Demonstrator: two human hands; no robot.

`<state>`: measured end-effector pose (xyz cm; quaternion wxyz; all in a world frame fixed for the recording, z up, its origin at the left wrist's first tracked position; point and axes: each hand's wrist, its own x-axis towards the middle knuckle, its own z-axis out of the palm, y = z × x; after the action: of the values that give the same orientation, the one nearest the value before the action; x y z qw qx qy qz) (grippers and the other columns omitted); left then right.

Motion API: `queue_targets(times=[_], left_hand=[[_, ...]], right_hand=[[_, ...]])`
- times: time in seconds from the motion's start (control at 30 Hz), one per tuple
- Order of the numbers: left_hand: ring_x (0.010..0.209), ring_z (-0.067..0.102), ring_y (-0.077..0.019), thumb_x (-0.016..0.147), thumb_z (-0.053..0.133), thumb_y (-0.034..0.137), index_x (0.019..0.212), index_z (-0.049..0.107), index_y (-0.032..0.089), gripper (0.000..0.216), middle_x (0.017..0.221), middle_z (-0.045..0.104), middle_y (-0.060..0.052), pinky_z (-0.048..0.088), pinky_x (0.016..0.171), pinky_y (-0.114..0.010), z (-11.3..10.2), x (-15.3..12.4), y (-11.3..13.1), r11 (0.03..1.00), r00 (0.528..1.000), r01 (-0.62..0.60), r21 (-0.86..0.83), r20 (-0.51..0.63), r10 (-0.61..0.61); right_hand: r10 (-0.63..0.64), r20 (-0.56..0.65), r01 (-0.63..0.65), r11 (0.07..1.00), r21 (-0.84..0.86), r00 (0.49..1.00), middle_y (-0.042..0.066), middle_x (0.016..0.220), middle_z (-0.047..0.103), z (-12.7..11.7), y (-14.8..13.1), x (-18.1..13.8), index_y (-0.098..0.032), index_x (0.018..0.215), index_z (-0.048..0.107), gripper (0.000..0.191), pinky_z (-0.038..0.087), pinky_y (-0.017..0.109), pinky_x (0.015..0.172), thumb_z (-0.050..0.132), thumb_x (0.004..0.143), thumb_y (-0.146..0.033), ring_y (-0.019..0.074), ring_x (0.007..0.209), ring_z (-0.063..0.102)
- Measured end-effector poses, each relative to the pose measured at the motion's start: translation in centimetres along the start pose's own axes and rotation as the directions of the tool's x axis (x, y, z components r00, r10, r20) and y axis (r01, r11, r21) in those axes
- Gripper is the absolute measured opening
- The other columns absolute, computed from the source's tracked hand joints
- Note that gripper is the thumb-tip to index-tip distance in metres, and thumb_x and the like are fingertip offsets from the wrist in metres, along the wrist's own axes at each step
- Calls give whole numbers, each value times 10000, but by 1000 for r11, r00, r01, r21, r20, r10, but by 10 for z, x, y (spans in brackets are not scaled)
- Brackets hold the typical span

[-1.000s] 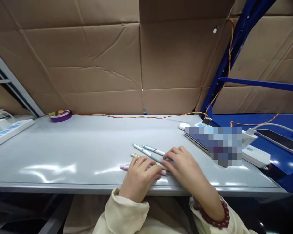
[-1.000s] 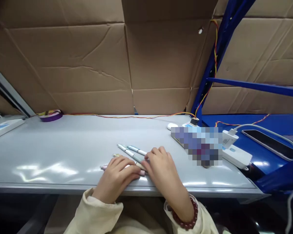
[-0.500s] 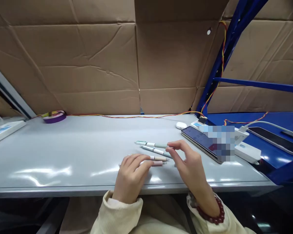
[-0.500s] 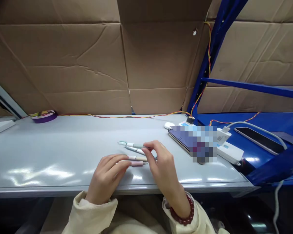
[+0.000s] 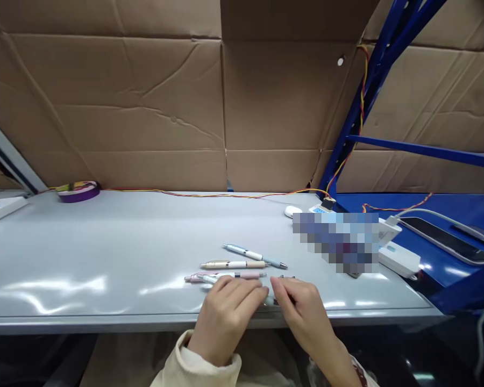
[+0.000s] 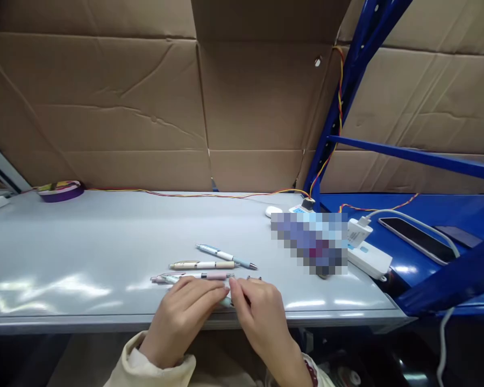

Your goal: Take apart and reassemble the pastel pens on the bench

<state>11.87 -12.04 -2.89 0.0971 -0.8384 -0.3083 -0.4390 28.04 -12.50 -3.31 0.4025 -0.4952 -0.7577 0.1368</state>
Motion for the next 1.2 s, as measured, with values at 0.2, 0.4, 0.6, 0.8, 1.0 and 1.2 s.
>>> queue_targets(times=[0.2, 0.4, 0.6, 0.8, 1.0, 1.2], left_hand=[[750, 595, -158, 855, 520, 81, 981, 592, 164, 168, 809, 658, -46, 496, 648, -267, 3, -3, -6, 994, 998, 59, -92, -16, -60], [711, 606, -150, 862, 528, 109, 937, 576, 178, 112, 790, 661, -28, 486, 630, -262, 4, -6, -7, 988, 994, 109, -109, -16, -111], [750, 612, -163, 878, 504, 123, 959, 566, 171, 112, 818, 663, -36, 491, 664, -288, 4, -8, -9, 991, 993, 116, -71, -10, -117], [764, 603, -162, 883, 487, 110, 958, 553, 170, 116, 834, 656, -37, 486, 674, -288, 3, -6, -7, 992, 994, 109, -62, 4, -109], [732, 605, -170, 899, 447, 133, 923, 552, 172, 115, 783, 647, -32, 483, 645, -292, 2, -5, -6, 990, 990, 139, -29, 10, -139], [717, 605, -167, 909, 425, 148, 898, 549, 176, 128, 777, 646, -28, 484, 646, -294, 2, -4, -5, 991, 991, 132, 6, 24, -132]], right_hand=[[-5, 65, 4, 1000, 9, 998, -27, 512, 413, 4, 3, 1, -188, 575, 379, 391, 265, 233, 510, 315, 946, -296, 108, 496, 375], [35, 4, -35, 996, 84, 999, -28, 600, 445, 0, 4, 1, -199, 656, 426, 292, 319, 222, 533, 420, 913, -337, 117, 555, 414], [67, 97, -77, 992, 102, 993, -20, 664, 493, -2, 4, 1, -205, 803, 495, 275, 335, 235, 538, 384, 912, -432, 127, 559, 436], [64, 80, -69, 996, 56, 995, -19, 614, 492, 2, 1, 1, -200, 686, 493, 303, 328, 237, 563, 395, 926, -357, 133, 585, 448], [37, 62, -47, 983, 178, 997, -14, 746, 583, -6, 3, 0, -209, 878, 581, 128, 351, 217, 563, 497, 884, -305, 121, 610, 477], [36, 6, -36, 998, 54, 999, -30, 519, 436, 1, 5, 0, -187, 567, 454, 417, 304, 234, 504, 366, 930, -373, 113, 500, 404]])
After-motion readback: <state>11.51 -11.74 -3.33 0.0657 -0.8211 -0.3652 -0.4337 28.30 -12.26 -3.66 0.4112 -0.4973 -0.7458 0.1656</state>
